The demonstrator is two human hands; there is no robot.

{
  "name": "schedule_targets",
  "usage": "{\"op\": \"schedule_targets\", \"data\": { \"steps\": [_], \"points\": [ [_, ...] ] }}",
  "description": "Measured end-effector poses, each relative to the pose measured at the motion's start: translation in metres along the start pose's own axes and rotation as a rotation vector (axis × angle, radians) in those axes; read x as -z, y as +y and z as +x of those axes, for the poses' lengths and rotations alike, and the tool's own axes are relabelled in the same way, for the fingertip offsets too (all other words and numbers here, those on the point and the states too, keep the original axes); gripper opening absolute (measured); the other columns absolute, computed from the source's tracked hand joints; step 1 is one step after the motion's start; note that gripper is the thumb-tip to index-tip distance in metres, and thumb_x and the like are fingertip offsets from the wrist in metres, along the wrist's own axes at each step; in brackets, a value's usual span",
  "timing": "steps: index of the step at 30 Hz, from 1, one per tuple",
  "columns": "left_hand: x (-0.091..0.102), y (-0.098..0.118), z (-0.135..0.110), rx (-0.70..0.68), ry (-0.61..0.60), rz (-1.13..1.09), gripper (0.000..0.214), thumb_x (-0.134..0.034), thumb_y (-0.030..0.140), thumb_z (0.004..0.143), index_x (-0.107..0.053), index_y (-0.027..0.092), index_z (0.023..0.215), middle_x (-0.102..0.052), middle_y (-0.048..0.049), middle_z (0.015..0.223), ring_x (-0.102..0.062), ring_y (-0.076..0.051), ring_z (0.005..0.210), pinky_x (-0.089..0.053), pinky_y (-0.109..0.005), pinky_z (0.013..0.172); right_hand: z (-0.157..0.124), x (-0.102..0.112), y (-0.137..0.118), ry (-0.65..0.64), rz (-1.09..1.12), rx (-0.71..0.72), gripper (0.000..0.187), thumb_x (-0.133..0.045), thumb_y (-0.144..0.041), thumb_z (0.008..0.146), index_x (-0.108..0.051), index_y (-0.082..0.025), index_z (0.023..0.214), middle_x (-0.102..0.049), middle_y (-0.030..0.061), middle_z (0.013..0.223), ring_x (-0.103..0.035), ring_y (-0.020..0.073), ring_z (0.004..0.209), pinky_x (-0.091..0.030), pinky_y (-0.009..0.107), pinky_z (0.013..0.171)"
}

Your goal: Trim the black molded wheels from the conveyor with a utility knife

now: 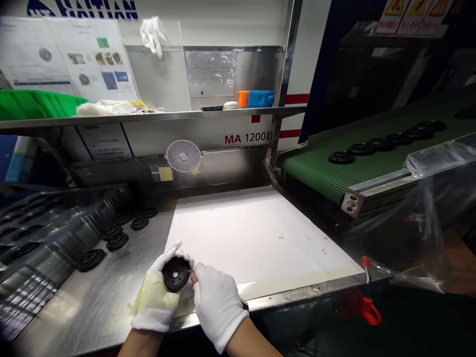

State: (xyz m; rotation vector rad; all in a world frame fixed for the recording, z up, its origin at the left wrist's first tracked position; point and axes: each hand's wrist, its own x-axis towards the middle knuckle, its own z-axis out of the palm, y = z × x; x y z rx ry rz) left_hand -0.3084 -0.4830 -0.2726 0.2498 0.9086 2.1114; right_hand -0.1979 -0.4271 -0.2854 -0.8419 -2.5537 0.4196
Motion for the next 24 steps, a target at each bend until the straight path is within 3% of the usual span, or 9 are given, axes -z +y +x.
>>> {"op": "schedule_targets", "data": {
  "steps": [2, 5, 9, 13, 16, 19, 24],
  "points": [
    [-0.001, -0.003, -0.003, -0.148, -0.016, 0.119, 0.047, -0.062, -0.008, 0.054, -0.064, 0.014, 0.096, -0.064, -0.0042, 0.08, -0.061, -0.015, 0.08, -0.048, -0.023, 0.081, -0.001, -0.003, -0.003, 0.019, -0.006, -0.018, 0.021, -0.035, -0.025, 0.09, -0.054, -0.023, 0.081, -0.064, -0.0007, 0.073, -0.058, 0.0165, 0.062, -0.027, 0.028, 0.052],
    [-0.006, -0.005, -0.005, -0.216, 0.064, 0.13, 0.048, -0.058, -0.011, 0.053, -0.064, 0.016, 0.092, -0.065, -0.0018, 0.079, -0.062, -0.014, 0.08, -0.048, -0.021, 0.08, -0.004, -0.007, -0.009, 0.002, 0.002, -0.04, 0.02, -0.035, -0.025, 0.089, -0.054, -0.023, 0.081, -0.064, -0.0003, 0.072, -0.059, 0.0165, 0.061, -0.027, 0.028, 0.052],
    [-0.012, -0.007, -0.002, -0.115, 0.187, -0.025, 0.037, -0.056, 0.001, 0.065, -0.061, 0.019, 0.097, -0.065, -0.0029, 0.084, -0.063, -0.016, 0.085, -0.051, -0.025, 0.078, -0.008, -0.009, -0.017, -0.035, 0.032, -0.053, 0.02, -0.035, -0.027, 0.089, -0.055, -0.023, 0.084, -0.065, 0.0009, 0.075, -0.061, 0.0184, 0.064, -0.029, 0.028, 0.053],
    [-0.009, -0.006, 0.003, 0.091, 0.149, -0.118, 0.037, -0.051, 0.012, 0.069, -0.058, 0.015, 0.105, -0.064, -0.0116, 0.092, -0.062, -0.025, 0.088, -0.053, -0.04, 0.074, -0.008, -0.008, -0.012, -0.024, 0.093, -0.019, 0.022, -0.034, -0.026, 0.09, -0.056, -0.023, 0.09, -0.065, 0.0021, 0.081, -0.062, 0.0191, 0.071, -0.033, 0.028, 0.058],
    [-0.003, -0.005, 0.005, 0.218, 0.1, -0.18, 0.036, -0.051, 0.014, 0.068, -0.06, 0.011, 0.103, -0.062, -0.0095, 0.076, -0.061, -0.02, 0.073, -0.053, -0.036, 0.069, -0.007, -0.007, -0.003, -0.01, 0.116, -0.047, 0.023, -0.034, -0.025, 0.09, -0.055, -0.023, 0.098, -0.066, 0.0028, 0.085, -0.062, 0.0194, 0.076, -0.036, 0.027, 0.063],
    [-0.003, -0.008, 0.007, 0.165, 0.106, -0.206, 0.027, -0.055, 0.012, 0.069, -0.061, 0.013, 0.096, -0.057, -0.0033, 0.066, -0.057, -0.013, 0.063, -0.052, -0.028, 0.066, -0.007, -0.01, -0.001, -0.04, 0.063, -0.096, 0.023, -0.034, -0.026, 0.09, -0.056, -0.022, 0.092, -0.065, 0.0027, 0.079, -0.062, 0.0203, 0.071, -0.033, 0.029, 0.059],
    [-0.008, -0.013, 0.009, 0.054, 0.169, -0.146, 0.029, -0.057, 0.01, 0.069, -0.061, 0.02, 0.096, -0.06, -0.0013, 0.069, -0.06, -0.014, 0.067, -0.053, -0.029, 0.07, -0.013, -0.017, -0.013, -0.033, 0.054, -0.088, 0.02, -0.036, -0.023, 0.087, -0.056, -0.023, 0.087, -0.065, 0.0024, 0.077, -0.061, 0.0198, 0.068, -0.031, 0.029, 0.056]
  ]
}}
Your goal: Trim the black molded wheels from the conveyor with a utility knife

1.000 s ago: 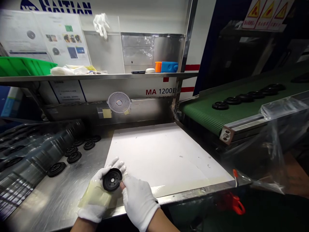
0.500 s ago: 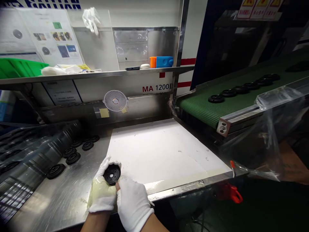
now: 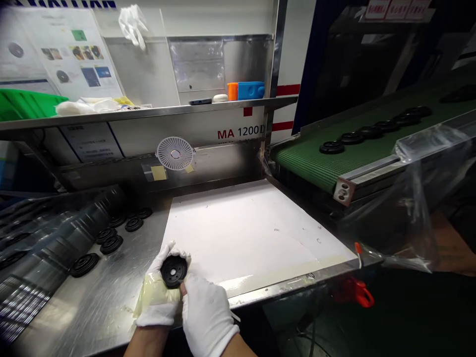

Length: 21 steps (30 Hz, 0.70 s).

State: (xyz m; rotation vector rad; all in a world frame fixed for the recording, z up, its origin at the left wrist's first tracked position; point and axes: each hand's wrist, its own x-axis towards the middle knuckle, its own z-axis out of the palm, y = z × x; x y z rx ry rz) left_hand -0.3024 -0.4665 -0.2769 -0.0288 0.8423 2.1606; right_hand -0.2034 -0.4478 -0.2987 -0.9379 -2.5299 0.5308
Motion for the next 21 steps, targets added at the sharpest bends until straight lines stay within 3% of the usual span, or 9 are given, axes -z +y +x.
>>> {"op": "schedule_targets", "data": {
  "steps": [5, 9, 15, 19, 21],
  "points": [
    [0.003, 0.003, -0.006, 0.016, -0.019, 0.028, 0.034, -0.057, 0.015, 0.069, -0.06, 0.017, 0.103, -0.064, -0.0092, 0.091, -0.061, -0.022, 0.088, -0.053, -0.035, 0.074, 0.001, 0.004, -0.001, 0.021, 0.033, 0.01, 0.02, -0.037, -0.022, 0.088, -0.057, -0.022, 0.086, -0.065, 0.0013, 0.078, -0.061, 0.0173, 0.068, -0.032, 0.027, 0.057],
    [0.004, 0.003, -0.003, 0.122, -0.039, -0.003, 0.029, -0.055, 0.016, 0.07, -0.061, 0.012, 0.098, -0.062, -0.0083, 0.075, -0.061, -0.019, 0.07, -0.053, -0.033, 0.066, 0.005, 0.008, 0.009, 0.057, 0.065, -0.001, 0.022, -0.037, -0.022, 0.089, -0.055, -0.022, 0.102, -0.066, 0.002, 0.088, -0.062, 0.0179, 0.076, -0.035, 0.026, 0.063],
    [0.005, -0.004, 0.007, 0.005, 0.006, -0.048, 0.01, -0.062, 0.013, 0.069, -0.061, 0.016, 0.079, -0.057, 0.0007, 0.063, -0.058, -0.011, 0.061, -0.053, -0.029, 0.071, 0.002, 0.004, 0.001, 0.022, -0.028, -0.051, 0.019, -0.038, -0.021, 0.088, -0.057, -0.022, 0.088, -0.065, 0.0014, 0.077, -0.061, 0.0181, 0.067, -0.03, 0.028, 0.057],
    [0.008, -0.005, 0.001, -0.101, -0.006, -0.026, 0.035, -0.062, -0.003, 0.058, -0.061, 0.019, 0.086, -0.063, 0.0011, 0.08, -0.061, -0.012, 0.081, -0.049, -0.025, 0.083, 0.0, 0.003, -0.006, 0.005, -0.021, -0.034, 0.018, -0.039, -0.02, 0.087, -0.056, -0.023, 0.082, -0.064, 0.0003, 0.074, -0.06, 0.0184, 0.065, -0.029, 0.028, 0.055],
    [0.009, -0.003, -0.004, -0.08, -0.045, 0.007, 0.044, -0.061, -0.004, 0.056, -0.061, 0.019, 0.094, -0.064, -0.0034, 0.096, -0.06, -0.019, 0.096, -0.049, -0.029, 0.085, 0.002, 0.005, -0.003, 0.01, -0.007, -0.019, 0.019, -0.038, -0.02, 0.087, -0.056, -0.023, 0.085, -0.064, 0.0005, 0.075, -0.06, 0.018, 0.066, -0.031, 0.027, 0.056]
  ]
}}
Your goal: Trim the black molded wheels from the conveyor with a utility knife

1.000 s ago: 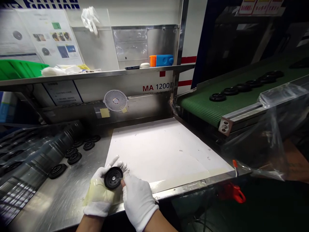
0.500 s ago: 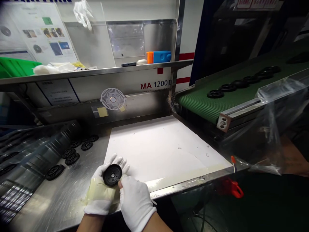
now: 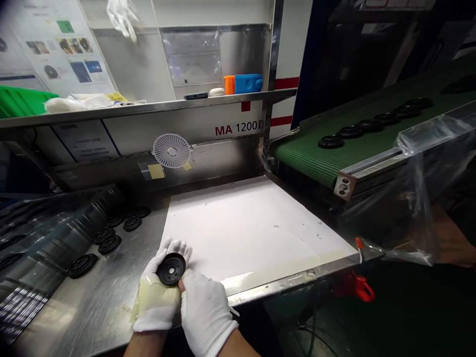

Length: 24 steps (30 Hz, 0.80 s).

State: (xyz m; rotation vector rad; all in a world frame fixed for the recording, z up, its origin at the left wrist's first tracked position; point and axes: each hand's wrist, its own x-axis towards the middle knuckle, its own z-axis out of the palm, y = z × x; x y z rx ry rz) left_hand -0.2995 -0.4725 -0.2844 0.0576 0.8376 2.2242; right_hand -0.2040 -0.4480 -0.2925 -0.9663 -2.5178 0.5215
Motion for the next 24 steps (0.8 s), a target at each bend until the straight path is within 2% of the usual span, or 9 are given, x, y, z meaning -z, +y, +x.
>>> {"op": "schedule_targets", "data": {
  "steps": [2, 4, 6, 9, 14, 17, 21, 24],
  "points": [
    [0.0, 0.002, -0.002, 0.104, -0.013, 0.019, 0.038, -0.058, 0.005, 0.062, -0.061, 0.015, 0.099, -0.064, -0.0108, 0.099, -0.06, -0.025, 0.095, -0.052, -0.038, 0.08, 0.002, 0.002, 0.006, 0.008, 0.015, 0.016, 0.02, -0.037, -0.02, 0.088, -0.057, -0.022, 0.094, -0.066, 0.0024, 0.084, -0.061, 0.0182, 0.072, -0.033, 0.027, 0.06],
    [0.0, 0.003, 0.0, 0.192, 0.001, 0.01, 0.03, -0.055, 0.015, 0.068, -0.061, 0.012, 0.097, -0.064, -0.0126, 0.088, -0.063, -0.025, 0.082, -0.053, -0.041, 0.074, 0.004, 0.004, 0.011, 0.007, 0.038, 0.017, 0.022, -0.038, -0.021, 0.088, -0.057, -0.021, 0.1, -0.066, 0.0032, 0.089, -0.061, 0.018, 0.076, -0.035, 0.026, 0.064],
    [0.0, 0.002, 0.004, 0.163, 0.022, -0.006, 0.024, -0.056, 0.016, 0.069, -0.062, 0.014, 0.092, -0.063, -0.007, 0.075, -0.062, -0.018, 0.071, -0.053, -0.037, 0.073, 0.003, 0.003, 0.013, -0.006, 0.05, -0.009, 0.021, -0.038, -0.021, 0.088, -0.057, -0.022, 0.096, -0.066, 0.002, 0.085, -0.062, 0.0179, 0.074, -0.035, 0.026, 0.063],
    [0.001, -0.002, 0.009, 0.037, 0.034, 0.012, 0.019, -0.059, 0.013, 0.068, -0.062, 0.017, 0.086, -0.06, -0.0014, 0.067, -0.06, -0.014, 0.067, -0.053, -0.033, 0.074, -0.002, -0.001, 0.007, -0.039, 0.024, -0.06, 0.02, -0.037, -0.021, 0.088, -0.058, -0.023, 0.086, -0.065, 0.001, 0.076, -0.061, 0.0187, 0.068, -0.033, 0.027, 0.058],
    [0.005, -0.005, 0.002, -0.052, 0.03, 0.043, 0.027, -0.059, 0.011, 0.066, -0.061, 0.019, 0.092, -0.064, -0.0042, 0.079, -0.062, -0.019, 0.081, -0.053, -0.035, 0.077, -0.006, -0.003, -0.004, -0.052, -0.02, -0.026, 0.019, -0.039, -0.018, 0.085, -0.057, -0.024, 0.084, -0.065, 0.0009, 0.076, -0.061, 0.0205, 0.066, -0.029, 0.03, 0.054],
    [0.007, -0.002, -0.003, -0.006, 0.003, 0.064, 0.032, -0.056, 0.012, 0.067, -0.06, 0.017, 0.098, -0.065, -0.0081, 0.087, -0.062, -0.023, 0.086, -0.053, -0.04, 0.076, -0.004, 0.001, 0.0, -0.036, 0.012, -0.014, 0.021, -0.037, -0.02, 0.088, -0.057, -0.023, 0.089, -0.066, 0.0012, 0.079, -0.061, 0.0201, 0.069, -0.031, 0.029, 0.056],
    [0.005, 0.002, -0.002, 0.122, -0.015, 0.046, 0.026, -0.056, 0.014, 0.068, -0.061, 0.014, 0.094, -0.063, -0.0065, 0.074, -0.062, -0.019, 0.07, -0.054, -0.039, 0.072, -0.002, 0.005, 0.01, -0.02, 0.046, -0.027, 0.021, -0.038, -0.02, 0.088, -0.057, -0.023, 0.096, -0.066, 0.0013, 0.082, -0.062, 0.0193, 0.073, -0.034, 0.028, 0.062],
    [0.003, 0.0, 0.002, 0.059, 0.001, 0.035, 0.022, -0.059, 0.013, 0.067, -0.061, 0.015, 0.089, -0.06, -0.0026, 0.068, -0.06, -0.015, 0.065, -0.053, -0.034, 0.072, -0.004, 0.002, 0.009, -0.028, 0.028, -0.049, 0.019, -0.038, -0.019, 0.088, -0.057, -0.022, 0.089, -0.065, 0.0013, 0.077, -0.061, 0.0179, 0.067, -0.032, 0.027, 0.058]
  ]
}}
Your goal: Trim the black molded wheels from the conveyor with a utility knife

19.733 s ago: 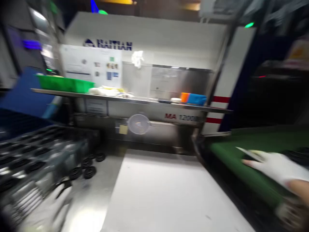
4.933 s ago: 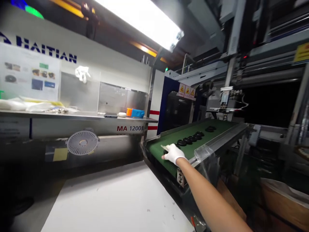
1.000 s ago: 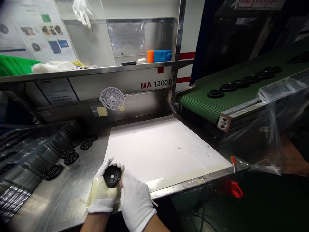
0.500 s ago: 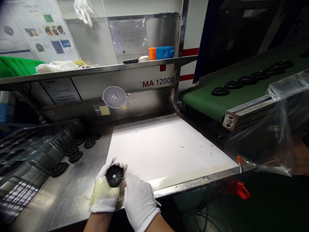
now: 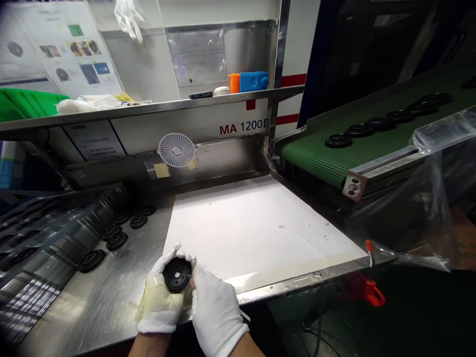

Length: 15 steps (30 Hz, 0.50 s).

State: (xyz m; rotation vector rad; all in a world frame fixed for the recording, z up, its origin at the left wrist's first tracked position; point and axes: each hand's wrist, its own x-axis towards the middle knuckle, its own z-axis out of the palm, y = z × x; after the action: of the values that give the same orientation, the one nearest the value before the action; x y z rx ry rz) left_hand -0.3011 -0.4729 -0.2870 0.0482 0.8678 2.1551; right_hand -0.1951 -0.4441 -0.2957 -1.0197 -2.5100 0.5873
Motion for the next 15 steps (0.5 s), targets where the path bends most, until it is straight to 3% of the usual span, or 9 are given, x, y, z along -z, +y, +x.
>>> {"op": "schedule_targets", "data": {
  "steps": [6, 9, 12, 15],
  "points": [
    [0.004, -0.003, -0.003, -0.105, 0.01, 0.017, 0.026, -0.062, 0.011, 0.066, -0.06, 0.018, 0.091, -0.063, -0.0032, 0.079, -0.062, -0.016, 0.077, -0.052, -0.032, 0.077, -0.004, -0.006, -0.011, -0.033, -0.062, 0.013, 0.017, -0.039, -0.019, 0.087, -0.056, -0.023, 0.086, -0.065, 0.0006, 0.075, -0.061, 0.0195, 0.065, -0.028, 0.029, 0.053],
    [0.005, 0.003, -0.007, -0.016, 0.004, 0.029, 0.024, -0.059, 0.013, 0.069, -0.061, 0.018, 0.092, -0.065, -0.0067, 0.084, -0.062, -0.019, 0.082, -0.053, -0.034, 0.075, -0.003, -0.003, -0.008, -0.033, -0.051, 0.023, 0.019, -0.038, -0.018, 0.087, -0.056, -0.022, 0.085, -0.065, 0.0014, 0.078, -0.062, 0.0202, 0.068, -0.03, 0.029, 0.055],
    [0.001, 0.006, -0.008, 0.113, -0.015, -0.011, 0.02, -0.054, 0.018, 0.072, -0.063, 0.014, 0.09, -0.064, -0.0093, 0.077, -0.062, -0.02, 0.074, -0.053, -0.037, 0.072, -0.001, 0.001, -0.001, -0.02, 0.005, 0.026, 0.022, -0.036, -0.02, 0.089, -0.057, -0.021, 0.094, -0.066, 0.003, 0.083, -0.062, 0.0205, 0.075, -0.035, 0.028, 0.062],
    [-0.003, 0.003, -0.005, 0.178, -0.03, -0.086, 0.014, -0.056, 0.014, 0.073, -0.062, 0.012, 0.085, -0.06, -0.0052, 0.069, -0.059, -0.015, 0.067, -0.053, -0.031, 0.071, -0.003, 0.001, 0.004, -0.011, 0.045, -0.003, 0.023, -0.036, -0.019, 0.088, -0.056, -0.022, 0.099, -0.066, 0.0026, 0.084, -0.062, 0.0198, 0.078, -0.036, 0.027, 0.064]
  ]
}}
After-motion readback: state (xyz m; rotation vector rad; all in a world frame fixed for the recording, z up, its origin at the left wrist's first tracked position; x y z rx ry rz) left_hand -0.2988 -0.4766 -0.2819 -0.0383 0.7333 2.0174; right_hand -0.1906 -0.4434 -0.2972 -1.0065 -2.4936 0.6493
